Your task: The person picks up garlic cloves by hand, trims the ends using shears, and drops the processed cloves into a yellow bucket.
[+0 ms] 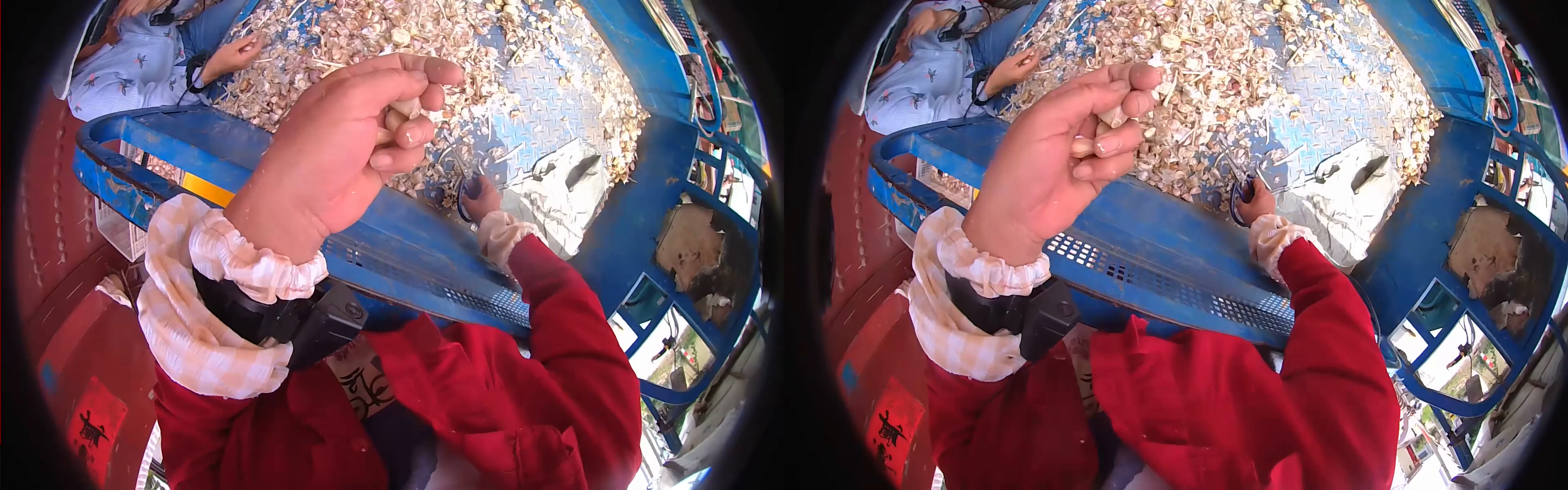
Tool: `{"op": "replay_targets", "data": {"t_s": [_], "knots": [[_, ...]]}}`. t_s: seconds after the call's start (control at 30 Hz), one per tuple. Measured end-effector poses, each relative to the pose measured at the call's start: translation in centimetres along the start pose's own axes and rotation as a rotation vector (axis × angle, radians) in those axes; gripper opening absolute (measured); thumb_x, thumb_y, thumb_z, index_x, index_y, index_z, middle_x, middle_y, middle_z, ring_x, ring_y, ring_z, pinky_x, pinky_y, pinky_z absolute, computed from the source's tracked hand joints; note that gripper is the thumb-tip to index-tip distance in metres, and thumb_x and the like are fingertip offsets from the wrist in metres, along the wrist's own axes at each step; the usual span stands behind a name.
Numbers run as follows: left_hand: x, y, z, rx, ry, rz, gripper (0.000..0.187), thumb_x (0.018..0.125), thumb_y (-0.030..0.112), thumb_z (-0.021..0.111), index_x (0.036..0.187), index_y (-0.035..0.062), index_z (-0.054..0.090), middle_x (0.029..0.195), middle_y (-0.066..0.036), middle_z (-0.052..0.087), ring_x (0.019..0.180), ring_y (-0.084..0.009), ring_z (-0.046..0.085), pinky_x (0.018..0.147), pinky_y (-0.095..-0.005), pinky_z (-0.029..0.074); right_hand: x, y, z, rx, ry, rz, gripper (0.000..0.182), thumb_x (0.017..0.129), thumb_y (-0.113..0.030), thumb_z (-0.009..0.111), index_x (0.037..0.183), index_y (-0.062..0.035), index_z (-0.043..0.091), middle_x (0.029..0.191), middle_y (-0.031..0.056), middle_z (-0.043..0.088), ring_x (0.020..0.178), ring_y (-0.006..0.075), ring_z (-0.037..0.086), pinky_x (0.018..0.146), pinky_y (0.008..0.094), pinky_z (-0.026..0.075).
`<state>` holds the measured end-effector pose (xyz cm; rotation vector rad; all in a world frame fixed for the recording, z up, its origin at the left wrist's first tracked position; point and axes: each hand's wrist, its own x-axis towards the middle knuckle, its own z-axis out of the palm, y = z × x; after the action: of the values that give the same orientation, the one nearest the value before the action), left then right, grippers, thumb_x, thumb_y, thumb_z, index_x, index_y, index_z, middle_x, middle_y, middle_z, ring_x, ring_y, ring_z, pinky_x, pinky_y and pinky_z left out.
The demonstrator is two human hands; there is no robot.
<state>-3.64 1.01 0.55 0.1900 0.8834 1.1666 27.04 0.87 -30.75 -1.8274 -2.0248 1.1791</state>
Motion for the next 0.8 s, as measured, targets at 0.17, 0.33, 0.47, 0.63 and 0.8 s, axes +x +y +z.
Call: {"op": "replay_targets", "data": {"t_s": [0.17, 0.33, 0.47, 0.63, 0.8], "knots": [[0.1, 0.2, 0.3, 0.019, -0.055, 0.01, 0.024, 0.089, 0.011, 0.042, 0.107, -0.0024, 0.05, 0.083, 0.0, 0.05, 0.056, -0.0015, 0.038, 0.041, -0.014, 0.025, -0.5, -2.9, 4.9, 0.111, -0.214, -0.17, 0.026, 0.071, -0.017, 0.068, 0.089, -0.0037, 0.053, 0.069, 0.0127, 0.06, 0.065, 0.0274, 0.061, 0.062, 0.0353, 0.048], [-0.1, 0.2, -0.1, 0.022, 0.002, 0.032, 0.024, 0.09, 0.012, 0.042, 0.107, -0.0024, 0.05, 0.082, 0.0, 0.05, 0.055, -0.002, 0.038, 0.041, -0.0142, 0.025, 2.1, -4.9, 6.4, 0.106, -0.37, -0.544, 0.023, 0.071, -0.014, 0.067, 0.086, -0.0046, 0.053, 0.08, 0.0141, 0.058, 0.077, 0.0347, 0.057, 0.068, 0.0377, 0.047], [0.1, 0.1, -0.2, -0.008, 0.011, 0.04, 0.023, 0.09, 0.012, 0.042, 0.106, -0.0024, 0.051, 0.081, 0.0, 0.051, 0.056, -0.0027, 0.038, 0.041, -0.0151, 0.026, 3.4, -3.7, 6.6, -0.051, -0.44, -0.641, 0.027, 0.072, -0.018, 0.065, 0.092, -0.0057, 0.051, 0.088, 0.0149, 0.054, 0.08, 0.0343, 0.056, 0.068, 0.0404, 0.046], [0.2, 0.2, 0.1, 0.011, 0.011, 0.05, 0.023, 0.09, 0.012, 0.043, 0.107, -0.0024, 0.05, 0.08, 0.0, 0.05, 0.056, -0.0031, 0.039, 0.042, -0.0154, 0.026, 3.5, -2.7, 6.6, -0.187, -0.328, -0.753, 0.031, 0.071, -0.017, 0.065, 0.095, -0.0046, 0.05, 0.094, 0.0153, 0.053, 0.09, 0.0351, 0.054, 0.075, 0.0419, 0.046], [0.1, 0.4, 0.0, 0.023, 0.038, 0.054, 0.024, 0.09, 0.012, 0.043, 0.108, -0.0027, 0.049, 0.081, -0.001, 0.05, 0.056, -0.0034, 0.039, 0.042, -0.0153, 0.026, 2.8, -3.2, 5.6, -0.161, -0.327, -0.595, 0.037, 0.068, -0.013, 0.066, 0.1, -0.0046, 0.049, 0.094, 0.0159, 0.052, 0.096, 0.0355, 0.053, 0.078, 0.0411, 0.046]]}}
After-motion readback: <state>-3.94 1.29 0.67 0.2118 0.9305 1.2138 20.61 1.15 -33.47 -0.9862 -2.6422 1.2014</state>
